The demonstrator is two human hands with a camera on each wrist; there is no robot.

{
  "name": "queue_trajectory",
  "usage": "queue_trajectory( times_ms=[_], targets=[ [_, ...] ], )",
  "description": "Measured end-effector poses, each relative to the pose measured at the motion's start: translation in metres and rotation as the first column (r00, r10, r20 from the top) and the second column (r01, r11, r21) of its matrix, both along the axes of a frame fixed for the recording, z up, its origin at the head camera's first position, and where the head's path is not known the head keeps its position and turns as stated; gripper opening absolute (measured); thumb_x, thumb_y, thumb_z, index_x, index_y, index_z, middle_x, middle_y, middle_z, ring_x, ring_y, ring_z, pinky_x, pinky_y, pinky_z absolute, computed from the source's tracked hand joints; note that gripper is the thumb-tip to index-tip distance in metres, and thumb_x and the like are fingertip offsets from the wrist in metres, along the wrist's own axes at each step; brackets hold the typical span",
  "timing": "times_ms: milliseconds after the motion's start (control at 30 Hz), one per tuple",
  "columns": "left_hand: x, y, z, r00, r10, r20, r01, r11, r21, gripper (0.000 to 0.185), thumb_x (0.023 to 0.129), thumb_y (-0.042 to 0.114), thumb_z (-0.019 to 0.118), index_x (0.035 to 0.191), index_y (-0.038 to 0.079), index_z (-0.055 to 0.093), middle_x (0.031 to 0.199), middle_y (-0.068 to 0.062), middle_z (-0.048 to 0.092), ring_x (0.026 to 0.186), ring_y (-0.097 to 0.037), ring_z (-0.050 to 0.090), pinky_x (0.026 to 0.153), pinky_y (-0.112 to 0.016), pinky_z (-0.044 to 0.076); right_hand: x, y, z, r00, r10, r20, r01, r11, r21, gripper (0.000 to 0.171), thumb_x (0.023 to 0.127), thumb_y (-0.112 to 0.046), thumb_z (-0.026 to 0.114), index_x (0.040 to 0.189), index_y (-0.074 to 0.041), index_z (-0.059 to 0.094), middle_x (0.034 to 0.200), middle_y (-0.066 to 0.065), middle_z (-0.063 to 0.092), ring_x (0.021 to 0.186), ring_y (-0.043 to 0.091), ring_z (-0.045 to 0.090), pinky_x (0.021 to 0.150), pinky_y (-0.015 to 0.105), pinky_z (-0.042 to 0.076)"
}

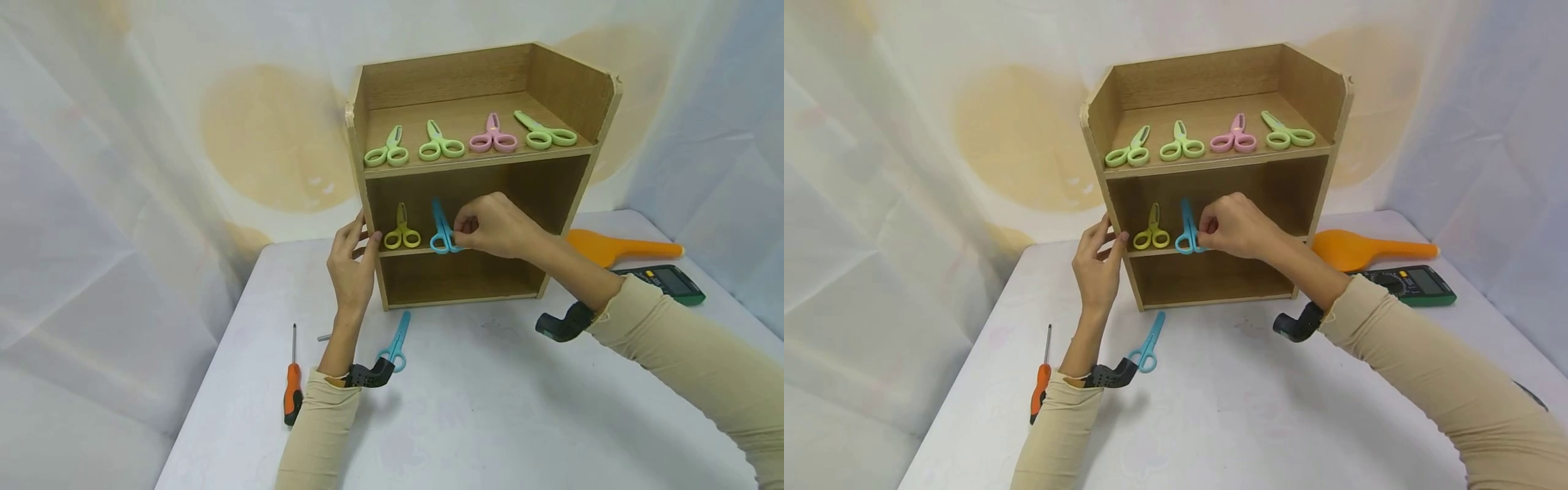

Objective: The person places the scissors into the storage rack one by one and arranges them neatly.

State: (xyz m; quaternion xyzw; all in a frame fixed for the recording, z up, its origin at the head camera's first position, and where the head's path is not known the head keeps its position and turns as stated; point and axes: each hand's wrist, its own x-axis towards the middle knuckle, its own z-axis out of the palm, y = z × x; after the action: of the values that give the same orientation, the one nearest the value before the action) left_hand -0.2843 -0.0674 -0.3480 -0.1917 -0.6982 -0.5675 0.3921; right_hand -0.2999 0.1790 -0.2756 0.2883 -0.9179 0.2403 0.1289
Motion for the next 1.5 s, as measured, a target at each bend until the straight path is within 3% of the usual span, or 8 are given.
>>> queue_trajectory(
  times_ms=[267,467,667,867,1067,1267,1500],
  targets=[
    [-0.001,0.0,-0.002,1.0,0.01,-0.009,-0.01,1.0,-0.004,0.045,0.092,-0.004,0.069,0.136,-0.003,0.059,0.119,-0.023,0.062,0.101,-0.033,0.066,0.076,-0.039,0.06,-0.031,-0.005,-0.007,0.991,-0.091,0.101,0.087,0.996,0.037,0.005,0.083,-0.011,0.075,0.081,-0.007,0.075,0.067,0.0,0.063,0.059,0.016,0.053,0.053,0.029,0.042],
    [-0.001,0.002,-0.004,1.0,-0.01,-0.008,0.01,1.0,0.013,0.045,0.092,-0.004,0.068,0.136,-0.005,0.058,0.12,-0.025,0.061,0.102,-0.036,0.065,0.077,-0.051,0.059,-0.039,-0.004,-0.017,0.986,-0.108,0.126,0.1,0.993,0.07,0.006,0.085,-0.014,0.074,0.084,-0.008,0.075,0.069,-0.001,0.065,0.062,0.017,0.056,0.056,0.03,0.045],
    [-0.002,0.001,-0.002,1.0,0.001,-0.019,-0.001,1.0,0.005,0.044,0.092,-0.004,0.068,0.135,-0.005,0.058,0.119,-0.025,0.061,0.102,-0.035,0.065,0.077,-0.051,0.059,-0.038,0.0,-0.018,0.994,-0.074,0.085,0.072,0.997,0.027,0.01,0.091,-0.014,0.071,0.092,-0.006,0.077,0.076,0.0,0.068,0.067,0.018,0.055,0.06,0.031,0.045],
    [-0.003,0.0,-0.001,1.0,0.005,-0.021,-0.005,1.0,0.0,0.044,0.092,-0.003,0.068,0.136,-0.005,0.058,0.12,-0.024,0.061,0.102,-0.034,0.066,0.077,-0.049,0.059,-0.017,0.003,-0.015,0.999,-0.037,0.01,0.037,0.999,0.005,0.011,0.092,-0.013,0.071,0.095,-0.003,0.076,0.079,0.003,0.067,0.071,0.019,0.056,0.062,0.031,0.05],
    [-0.005,-0.001,0.0,1.0,0.01,-0.029,-0.01,1.0,-0.004,0.044,0.093,-0.003,0.068,0.136,-0.004,0.059,0.119,-0.024,0.061,0.101,-0.035,0.066,0.075,-0.051,0.059,0.016,0.0,-0.021,0.992,0.073,-0.1,-0.072,0.997,0.01,0.006,0.092,-0.01,0.072,0.094,-0.005,0.076,0.085,0.002,0.066,0.073,0.015,0.057,0.064,0.026,0.055],
    [-0.005,-0.001,-0.001,1.0,0.009,-0.024,-0.009,1.0,-0.006,0.045,0.093,-0.003,0.068,0.136,-0.004,0.058,0.12,-0.024,0.061,0.102,-0.035,0.065,0.076,-0.051,0.059,0.047,-0.009,-0.049,0.988,0.141,-0.055,-0.143,0.989,-0.03,0.005,0.09,-0.009,0.075,0.095,-0.007,0.076,0.087,-0.001,0.067,0.071,0.011,0.059,0.062,0.021,0.055],
    [-0.004,-0.001,-0.003,1.0,0.014,-0.011,-0.014,1.0,-0.009,0.044,0.093,-0.002,0.068,0.136,-0.005,0.058,0.119,-0.025,0.061,0.101,-0.035,0.066,0.076,-0.051,0.059,0.072,-0.032,-0.096,0.982,0.184,0.034,-0.181,0.981,-0.073,0.003,0.09,-0.009,0.074,0.092,-0.008,0.076,0.084,-0.006,0.064,0.075,0.012,0.059,0.063,0.02,0.055]
  ],
)
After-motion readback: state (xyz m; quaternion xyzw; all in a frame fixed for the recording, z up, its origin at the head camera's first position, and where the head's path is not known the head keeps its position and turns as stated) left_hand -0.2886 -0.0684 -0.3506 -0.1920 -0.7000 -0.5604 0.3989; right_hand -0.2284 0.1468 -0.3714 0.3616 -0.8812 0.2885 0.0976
